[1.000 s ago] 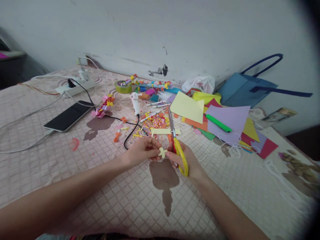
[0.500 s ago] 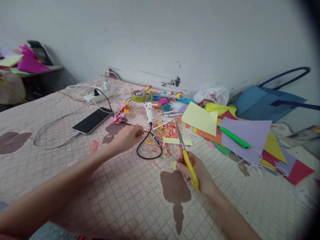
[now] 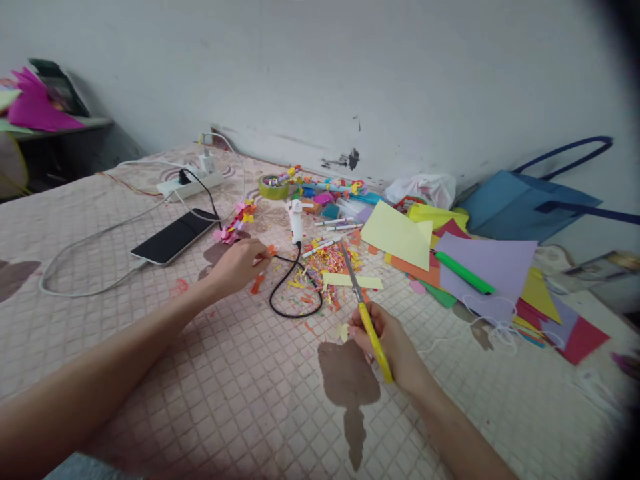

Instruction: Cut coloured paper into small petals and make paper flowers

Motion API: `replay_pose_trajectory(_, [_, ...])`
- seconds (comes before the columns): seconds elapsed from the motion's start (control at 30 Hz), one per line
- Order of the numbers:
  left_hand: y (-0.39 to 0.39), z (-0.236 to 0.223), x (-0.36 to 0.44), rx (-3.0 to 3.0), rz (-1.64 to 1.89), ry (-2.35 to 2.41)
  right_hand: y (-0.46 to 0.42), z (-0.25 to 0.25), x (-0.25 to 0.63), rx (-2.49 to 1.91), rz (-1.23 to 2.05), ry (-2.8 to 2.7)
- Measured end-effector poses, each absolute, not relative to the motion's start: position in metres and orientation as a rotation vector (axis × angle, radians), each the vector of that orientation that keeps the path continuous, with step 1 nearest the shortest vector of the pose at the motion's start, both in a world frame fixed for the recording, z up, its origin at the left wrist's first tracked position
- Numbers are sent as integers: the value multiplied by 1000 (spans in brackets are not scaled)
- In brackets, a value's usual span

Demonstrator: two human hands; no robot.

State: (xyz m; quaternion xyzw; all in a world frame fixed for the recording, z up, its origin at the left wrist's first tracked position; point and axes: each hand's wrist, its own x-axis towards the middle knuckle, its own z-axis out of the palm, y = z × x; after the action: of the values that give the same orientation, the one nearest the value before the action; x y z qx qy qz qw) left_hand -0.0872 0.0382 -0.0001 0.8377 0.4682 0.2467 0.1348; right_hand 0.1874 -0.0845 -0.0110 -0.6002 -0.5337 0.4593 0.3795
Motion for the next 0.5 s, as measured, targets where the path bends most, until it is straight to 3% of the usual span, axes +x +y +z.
replay_pose_trajectory(0.13, [22,12,-72,2109,797,1324,-85,-10,192,-1581,1044,-1494])
replay_pose_trajectory(0.27, [2,17,-41,1654,616,945,-80,-3,215,-1828,609,-1699])
replay_pose_trajectory(0.5, [-14,12,5,1277,411,808,-62,-4,279,-2016,-56,-1845])
